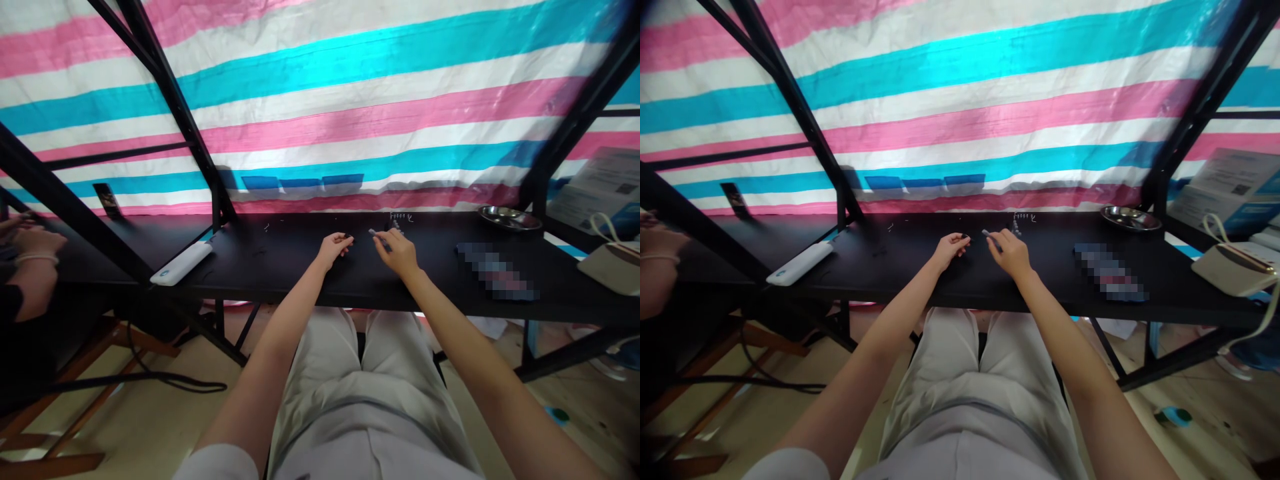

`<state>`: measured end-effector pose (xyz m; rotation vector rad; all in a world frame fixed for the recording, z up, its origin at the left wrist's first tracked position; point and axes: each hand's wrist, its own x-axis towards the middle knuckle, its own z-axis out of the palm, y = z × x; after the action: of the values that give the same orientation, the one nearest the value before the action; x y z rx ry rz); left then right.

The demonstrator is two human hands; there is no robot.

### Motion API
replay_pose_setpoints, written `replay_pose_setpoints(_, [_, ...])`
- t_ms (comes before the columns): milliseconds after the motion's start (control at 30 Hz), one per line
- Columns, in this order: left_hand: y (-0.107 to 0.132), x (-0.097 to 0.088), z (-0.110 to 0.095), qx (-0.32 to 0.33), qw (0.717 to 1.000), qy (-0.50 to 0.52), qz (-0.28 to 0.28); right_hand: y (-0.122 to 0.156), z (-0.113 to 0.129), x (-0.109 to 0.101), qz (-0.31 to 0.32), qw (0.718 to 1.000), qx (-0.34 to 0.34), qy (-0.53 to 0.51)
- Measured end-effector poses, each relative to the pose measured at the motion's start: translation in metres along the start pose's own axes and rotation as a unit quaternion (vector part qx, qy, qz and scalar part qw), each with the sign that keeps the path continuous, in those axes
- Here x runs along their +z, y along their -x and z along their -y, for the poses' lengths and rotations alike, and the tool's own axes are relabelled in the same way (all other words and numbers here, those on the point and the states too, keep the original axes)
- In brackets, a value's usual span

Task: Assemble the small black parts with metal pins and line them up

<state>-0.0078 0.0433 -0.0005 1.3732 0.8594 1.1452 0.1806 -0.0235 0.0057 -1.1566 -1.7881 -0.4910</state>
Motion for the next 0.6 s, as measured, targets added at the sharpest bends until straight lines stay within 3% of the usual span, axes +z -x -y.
replay_pose_setpoints(167, [0.006, 0.013, -0.001, 0.069, 0.979, -0.190, 0.035, -0.002, -0.023, -0.013, -0.135, 0.977, 0.166, -0.013])
replay_pose_setpoints(267, [0.004, 0.024, -0.003, 0.120, 0.949, -0.286, 0.062, -0.001, -0.038, -0.018, -0.139, 0.949, 0.285, -0.001])
replay_pose_setpoints(433, [-0.008, 0.049, -0.001, 0.135, 0.915, -0.376, 0.063, 0.003, -0.046, -0.024, -0.007, 0.913, 0.407, 0.036])
replay_pose_setpoints(600, [-0.012, 0.073, 0.000, 0.072, 0.897, -0.435, 0.027, 0.006, -0.044, -0.027, 0.120, 0.898, 0.420, 0.051])
